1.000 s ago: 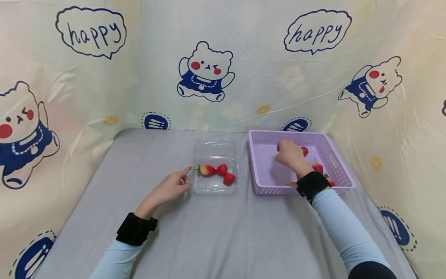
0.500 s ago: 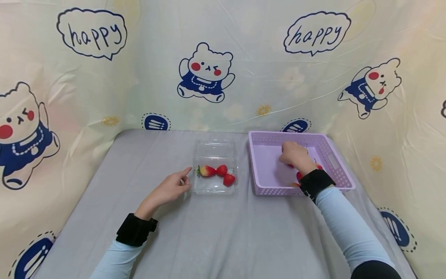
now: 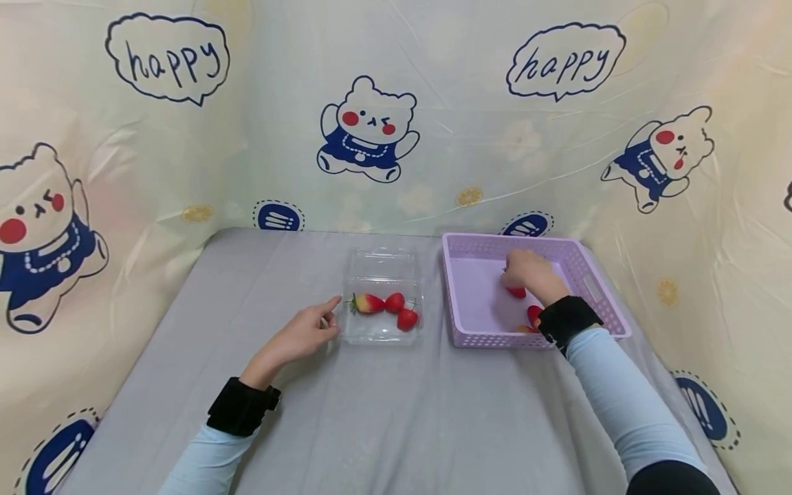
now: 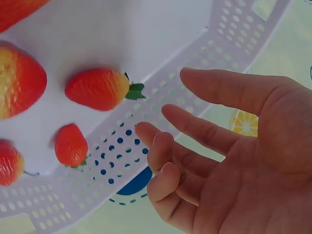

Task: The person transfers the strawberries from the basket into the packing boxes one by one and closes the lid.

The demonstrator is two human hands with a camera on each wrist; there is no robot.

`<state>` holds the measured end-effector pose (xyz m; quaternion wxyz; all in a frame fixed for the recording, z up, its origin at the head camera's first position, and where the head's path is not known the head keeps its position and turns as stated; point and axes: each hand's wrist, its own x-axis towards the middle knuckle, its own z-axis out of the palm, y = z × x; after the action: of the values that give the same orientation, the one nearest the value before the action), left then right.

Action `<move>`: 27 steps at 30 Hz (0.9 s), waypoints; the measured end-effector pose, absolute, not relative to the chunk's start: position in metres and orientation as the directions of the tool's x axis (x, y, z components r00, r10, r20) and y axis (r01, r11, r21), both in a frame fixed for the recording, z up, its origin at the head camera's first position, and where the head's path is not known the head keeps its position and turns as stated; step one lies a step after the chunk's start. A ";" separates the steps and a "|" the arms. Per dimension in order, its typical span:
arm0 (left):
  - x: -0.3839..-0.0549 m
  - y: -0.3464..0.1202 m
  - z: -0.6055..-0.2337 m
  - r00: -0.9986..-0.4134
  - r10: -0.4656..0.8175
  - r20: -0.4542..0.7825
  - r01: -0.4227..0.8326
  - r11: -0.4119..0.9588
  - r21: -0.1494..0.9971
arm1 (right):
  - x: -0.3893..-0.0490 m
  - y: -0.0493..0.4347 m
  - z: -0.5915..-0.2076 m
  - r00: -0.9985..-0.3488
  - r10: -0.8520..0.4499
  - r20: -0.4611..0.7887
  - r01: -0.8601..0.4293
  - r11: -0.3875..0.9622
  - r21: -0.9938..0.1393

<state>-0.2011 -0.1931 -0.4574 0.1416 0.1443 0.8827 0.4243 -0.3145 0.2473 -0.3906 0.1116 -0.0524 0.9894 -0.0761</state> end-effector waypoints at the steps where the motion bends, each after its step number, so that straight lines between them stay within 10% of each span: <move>1: -0.201 -0.193 -0.457 -0.918 0.375 -0.128 0.135 0.600 0.789 | -0.314 0.248 -0.389 -0.970 -0.118 -0.214 -0.083 0.982 -0.167; 27: -0.200 -0.192 -0.458 -0.917 0.377 -0.128 0.134 0.595 0.792 | -0.308 0.259 -0.390 -0.934 -0.096 -0.344 0.004 0.961 -0.278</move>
<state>-0.2005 -0.1922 -0.4580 0.1428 0.1448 0.8816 0.4260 -0.3081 0.2593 -0.3904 0.1802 -0.0238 0.9736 -0.1384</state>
